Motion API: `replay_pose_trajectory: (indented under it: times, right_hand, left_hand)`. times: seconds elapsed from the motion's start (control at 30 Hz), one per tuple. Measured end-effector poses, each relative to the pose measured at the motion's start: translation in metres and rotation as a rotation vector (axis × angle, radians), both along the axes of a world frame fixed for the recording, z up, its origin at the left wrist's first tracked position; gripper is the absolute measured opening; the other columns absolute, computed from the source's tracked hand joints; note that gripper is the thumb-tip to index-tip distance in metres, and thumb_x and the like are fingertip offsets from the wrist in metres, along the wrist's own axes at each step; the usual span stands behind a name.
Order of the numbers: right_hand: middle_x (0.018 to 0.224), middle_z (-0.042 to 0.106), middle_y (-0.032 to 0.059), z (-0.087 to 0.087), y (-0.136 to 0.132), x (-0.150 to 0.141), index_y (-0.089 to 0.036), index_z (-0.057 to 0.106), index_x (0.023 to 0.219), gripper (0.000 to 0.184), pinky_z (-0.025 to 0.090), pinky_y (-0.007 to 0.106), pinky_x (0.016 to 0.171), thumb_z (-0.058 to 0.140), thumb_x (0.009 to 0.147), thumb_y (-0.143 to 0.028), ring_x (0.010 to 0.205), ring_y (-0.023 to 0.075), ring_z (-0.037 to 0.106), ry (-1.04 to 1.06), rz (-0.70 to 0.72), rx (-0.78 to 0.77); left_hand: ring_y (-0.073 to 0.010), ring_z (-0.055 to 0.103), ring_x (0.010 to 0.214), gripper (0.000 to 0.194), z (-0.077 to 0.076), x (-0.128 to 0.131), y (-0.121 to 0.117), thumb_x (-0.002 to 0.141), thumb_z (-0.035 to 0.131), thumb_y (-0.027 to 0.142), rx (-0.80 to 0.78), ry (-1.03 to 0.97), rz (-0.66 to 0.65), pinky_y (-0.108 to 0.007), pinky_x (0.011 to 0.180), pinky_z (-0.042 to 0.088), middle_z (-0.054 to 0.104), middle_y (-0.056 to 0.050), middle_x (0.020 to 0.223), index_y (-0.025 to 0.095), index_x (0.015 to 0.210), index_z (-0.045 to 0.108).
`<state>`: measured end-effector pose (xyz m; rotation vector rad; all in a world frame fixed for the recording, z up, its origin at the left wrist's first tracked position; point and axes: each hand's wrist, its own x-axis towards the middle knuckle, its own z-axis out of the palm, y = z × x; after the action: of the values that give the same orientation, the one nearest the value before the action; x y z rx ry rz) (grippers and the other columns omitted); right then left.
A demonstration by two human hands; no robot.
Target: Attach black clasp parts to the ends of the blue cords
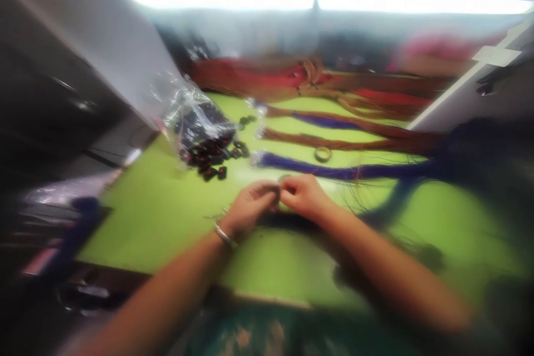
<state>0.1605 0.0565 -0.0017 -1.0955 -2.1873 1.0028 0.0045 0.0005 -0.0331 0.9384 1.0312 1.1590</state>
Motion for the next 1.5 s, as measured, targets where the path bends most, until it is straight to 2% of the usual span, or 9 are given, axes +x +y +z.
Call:
replay_pose_trajectory:
  times: [0.23,0.37,0.47,0.67,0.87,1.1,1.5]
  right_hand:
    - [0.055,0.055,-0.0025,-0.001,0.004,0.003,-0.014,0.061,0.058,0.014,0.031,0.019,0.053,0.050,0.065,-0.014,0.053,0.0075,0.043,0.037,-0.019,-0.044]
    - [0.050,0.049,-0.0039,-0.006,0.001,0.001,-0.014,0.058,0.053,0.014,0.028,0.020,0.050,0.049,0.063,-0.013,0.051,0.0071,0.039,0.002,-0.049,-0.009]
    - [0.048,0.046,-0.0043,-0.009,-0.001,0.001,-0.014,0.055,0.051,0.015,0.026,0.020,0.049,0.049,0.064,-0.013,0.050,0.0068,0.037,-0.021,-0.054,0.017]
    - [0.049,0.047,-0.0040,-0.006,-0.003,0.001,-0.015,0.056,0.052,0.016,0.024,0.021,0.049,0.050,0.067,-0.015,0.049,0.0071,0.036,-0.072,-0.043,0.073]
    - [0.048,0.045,-0.0037,-0.006,-0.005,-0.001,-0.016,0.049,0.049,0.016,0.025,0.022,0.050,0.050,0.065,-0.014,0.049,0.0077,0.035,-0.126,-0.060,0.145]
    - [0.053,0.052,-0.0031,-0.003,0.003,0.003,-0.015,0.058,0.056,0.013,0.030,0.020,0.052,0.050,0.066,-0.015,0.052,0.0080,0.042,-0.034,-0.031,-0.030]
    - [0.050,0.048,-0.0039,-0.007,-0.004,0.000,-0.015,0.056,0.053,0.015,0.027,0.021,0.050,0.051,0.066,-0.012,0.050,0.0073,0.037,-0.059,-0.038,0.096]
  left_hand:
    - [-0.0096,0.056,0.062,0.025,0.005,0.000,-0.003,0.074,0.069,0.027,-0.025,-0.091,-0.006,-0.023,0.058,0.043,0.061,-0.002,0.080,0.017,0.096,0.063]
    - [-0.0104,0.057,0.064,0.026,-0.002,-0.002,-0.002,0.076,0.066,0.027,0.010,-0.013,-0.046,-0.024,0.060,0.044,0.062,-0.002,0.078,0.018,0.101,0.063]
    - [-0.0109,0.056,0.065,0.027,-0.006,-0.002,-0.001,0.077,0.065,0.028,0.038,0.051,-0.025,-0.024,0.061,0.044,0.063,-0.003,0.078,0.017,0.102,0.063]
    - [-0.0108,0.056,0.063,0.028,-0.006,0.001,-0.001,0.076,0.065,0.029,0.049,0.065,0.013,-0.024,0.060,0.045,0.063,-0.003,0.077,0.017,0.101,0.063]
    - [-0.0105,0.054,0.062,0.027,-0.009,0.003,-0.001,0.077,0.064,0.030,0.081,0.174,0.027,-0.024,0.059,0.045,0.063,-0.004,0.077,0.016,0.101,0.064]
    - [-0.0095,0.055,0.060,0.028,-0.001,0.001,-0.002,0.076,0.066,0.031,0.001,-0.016,-0.001,-0.023,0.057,0.043,0.061,-0.002,0.076,0.016,0.101,0.062]
    - [-0.0092,0.055,0.058,0.031,-0.003,0.004,-0.002,0.076,0.066,0.033,-0.024,0.034,0.014,-0.022,0.055,0.043,0.062,-0.002,0.071,0.014,0.100,0.063]
